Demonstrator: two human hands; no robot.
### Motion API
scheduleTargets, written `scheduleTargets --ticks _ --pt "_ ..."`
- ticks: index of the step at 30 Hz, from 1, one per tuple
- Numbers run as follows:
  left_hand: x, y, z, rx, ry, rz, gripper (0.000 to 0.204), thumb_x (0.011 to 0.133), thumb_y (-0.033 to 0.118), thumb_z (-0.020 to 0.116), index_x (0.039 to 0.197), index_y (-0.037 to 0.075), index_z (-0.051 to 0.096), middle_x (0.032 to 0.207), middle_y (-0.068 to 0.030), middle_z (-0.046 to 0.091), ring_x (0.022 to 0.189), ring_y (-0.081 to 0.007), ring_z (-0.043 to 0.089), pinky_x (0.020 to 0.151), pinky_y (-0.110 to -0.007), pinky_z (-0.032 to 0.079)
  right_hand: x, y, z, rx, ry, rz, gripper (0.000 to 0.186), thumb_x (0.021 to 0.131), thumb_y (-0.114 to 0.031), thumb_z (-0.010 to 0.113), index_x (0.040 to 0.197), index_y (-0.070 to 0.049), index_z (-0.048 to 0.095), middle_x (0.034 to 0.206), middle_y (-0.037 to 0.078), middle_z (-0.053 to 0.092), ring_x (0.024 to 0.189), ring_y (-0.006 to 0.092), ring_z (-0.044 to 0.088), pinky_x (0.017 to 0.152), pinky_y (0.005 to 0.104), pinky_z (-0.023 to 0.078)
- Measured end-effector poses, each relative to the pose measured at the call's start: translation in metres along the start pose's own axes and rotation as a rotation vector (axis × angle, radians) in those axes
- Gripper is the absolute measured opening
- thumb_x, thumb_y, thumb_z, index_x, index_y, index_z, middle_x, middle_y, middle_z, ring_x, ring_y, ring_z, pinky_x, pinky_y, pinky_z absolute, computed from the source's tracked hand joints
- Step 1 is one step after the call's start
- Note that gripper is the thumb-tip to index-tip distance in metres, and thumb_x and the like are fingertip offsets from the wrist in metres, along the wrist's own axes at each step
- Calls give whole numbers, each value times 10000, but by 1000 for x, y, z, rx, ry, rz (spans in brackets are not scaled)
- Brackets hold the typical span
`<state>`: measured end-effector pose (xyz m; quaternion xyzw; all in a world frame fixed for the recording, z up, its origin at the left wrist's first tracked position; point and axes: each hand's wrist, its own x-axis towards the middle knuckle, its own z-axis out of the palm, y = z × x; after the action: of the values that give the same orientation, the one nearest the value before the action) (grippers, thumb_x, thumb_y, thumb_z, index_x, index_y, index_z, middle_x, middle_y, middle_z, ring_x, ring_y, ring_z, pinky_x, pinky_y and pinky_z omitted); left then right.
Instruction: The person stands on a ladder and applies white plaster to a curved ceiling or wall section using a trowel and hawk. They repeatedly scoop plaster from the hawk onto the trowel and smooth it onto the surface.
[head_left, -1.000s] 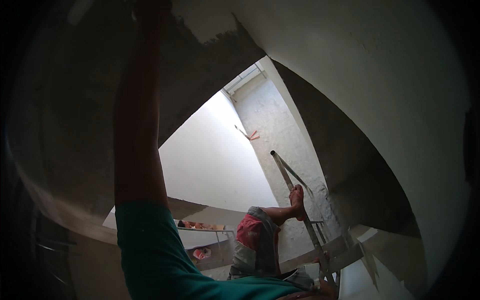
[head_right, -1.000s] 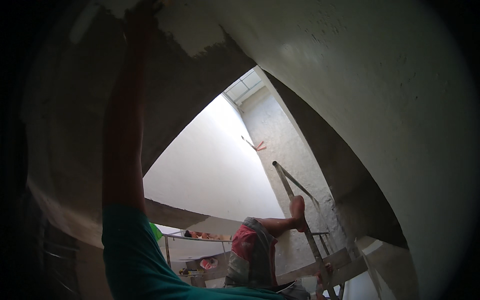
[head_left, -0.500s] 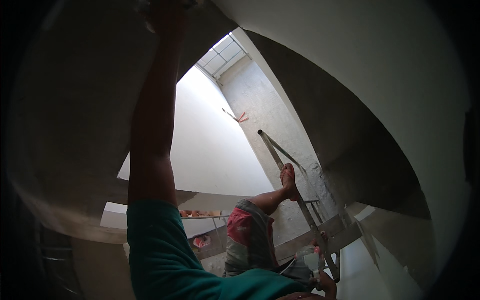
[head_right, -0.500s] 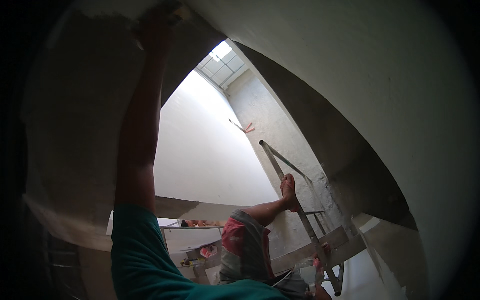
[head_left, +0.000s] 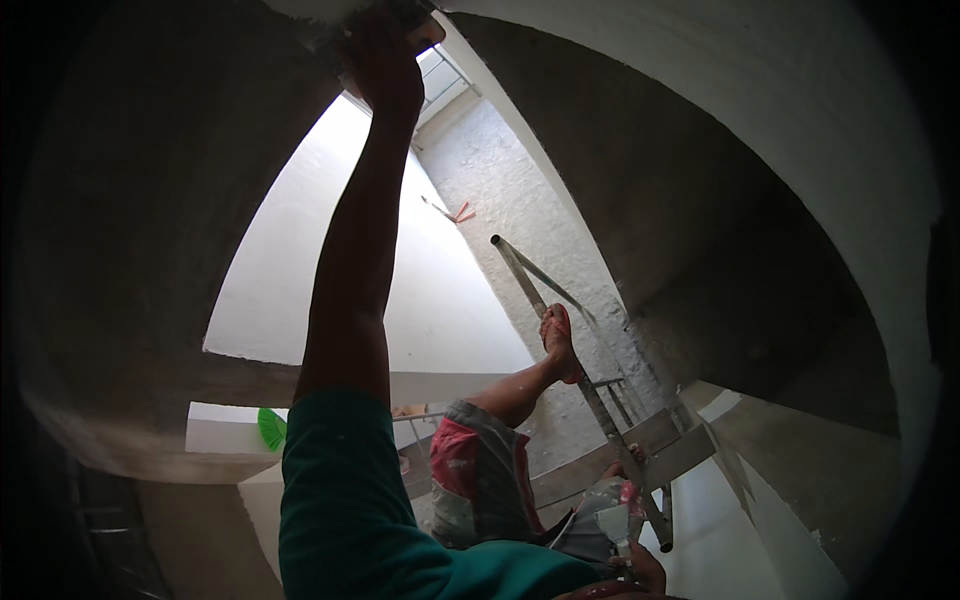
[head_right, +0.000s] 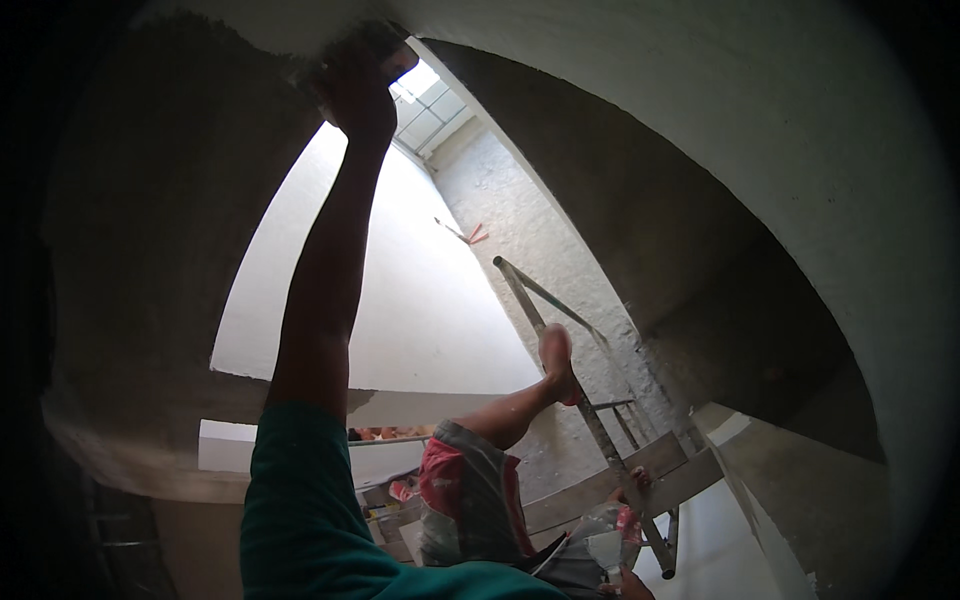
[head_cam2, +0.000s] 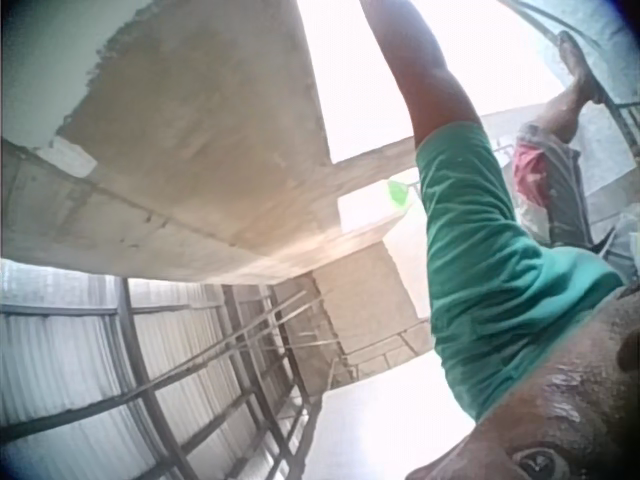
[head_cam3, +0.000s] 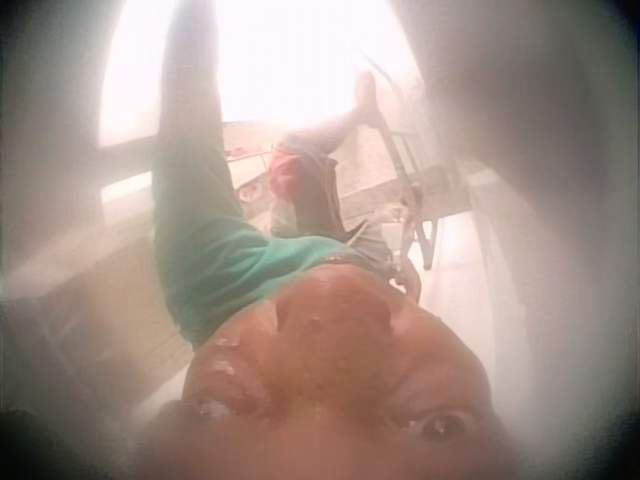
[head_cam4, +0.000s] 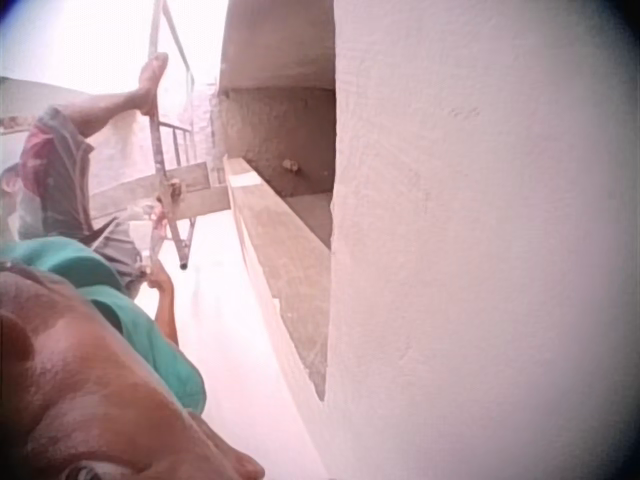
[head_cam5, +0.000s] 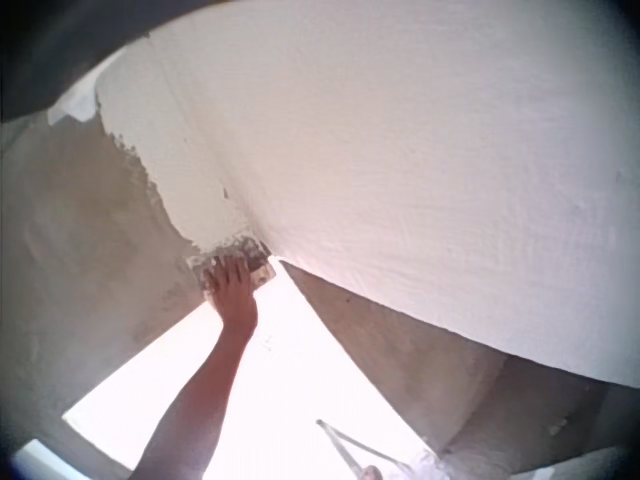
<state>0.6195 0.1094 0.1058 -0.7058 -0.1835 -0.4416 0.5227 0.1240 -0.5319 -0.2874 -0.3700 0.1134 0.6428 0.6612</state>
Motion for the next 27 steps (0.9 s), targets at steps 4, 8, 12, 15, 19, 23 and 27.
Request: scheduleTargets --ticks 4,8,12,15,19,23,27 --pt "-41 -8 1 -238 -2 33 419 850 176 531 1262 100 524 1243 -179 525 1167 -388 474 1033 -604 281 5 -17 4 -75 30 0 387 794 -147 615 1153 -25 535 951 81 622 832 200 589 735 328 475" --pt "-42 -53 -20 -398 68 207 445 810 152 557 1252 107 523 1226 -133 533 1125 -383 487 987 -613 319 6 -47 30 -279 154 9 383 811 -157 619 1160 -22 538 948 77 620 826 196 590 729 331 477" --pt "48 -102 -69 -263 110 111 606 758 154 609 1343 139 452 1312 -111 499 1181 -403 457 1022 -609 290 -7 -66 57 -555 305 83 380 828 -168 622 1168 -20 540 944 72 618 821 192 591 723 334 479" --pt "118 -158 -46 -57 113 84 672 769 206 639 1393 133 399 1372 -155 453 1234 -436 422 1027 -621 280 -18 -92 72 -805 331 151 378 841 -176 625 1174 -18 542 941 69 616 817 190 592 718 336 481" --pt "172 -147 -63 -184 -28 -108 491 869 79 479 1359 81 453 1394 -88 468 1319 -391 363 1104 -546 240 -12 -61 55 -538 380 192 393 873 -196 629 1211 -17 541 940 54 613 799 178 596 692 333 488" --pt "169 -138 -58 -209 -58 -137 501 865 67 459 1364 100 452 1393 -78 471 1328 -393 349 1107 -549 232 -6 -7 30 -216 315 -139 383 885 -156 619 1234 -15 546 943 35 612 792 167 597 673 286 487" --pt "148 -129 -44 -285 -146 -141 497 876 82 460 1372 101 443 1397 -84 467 1324 -396 355 1103 -548 242 -15 -17 27 3 206 -27 402 865 -140 613 1237 -16 525 987 40 607 862 159 588 735 279 481"
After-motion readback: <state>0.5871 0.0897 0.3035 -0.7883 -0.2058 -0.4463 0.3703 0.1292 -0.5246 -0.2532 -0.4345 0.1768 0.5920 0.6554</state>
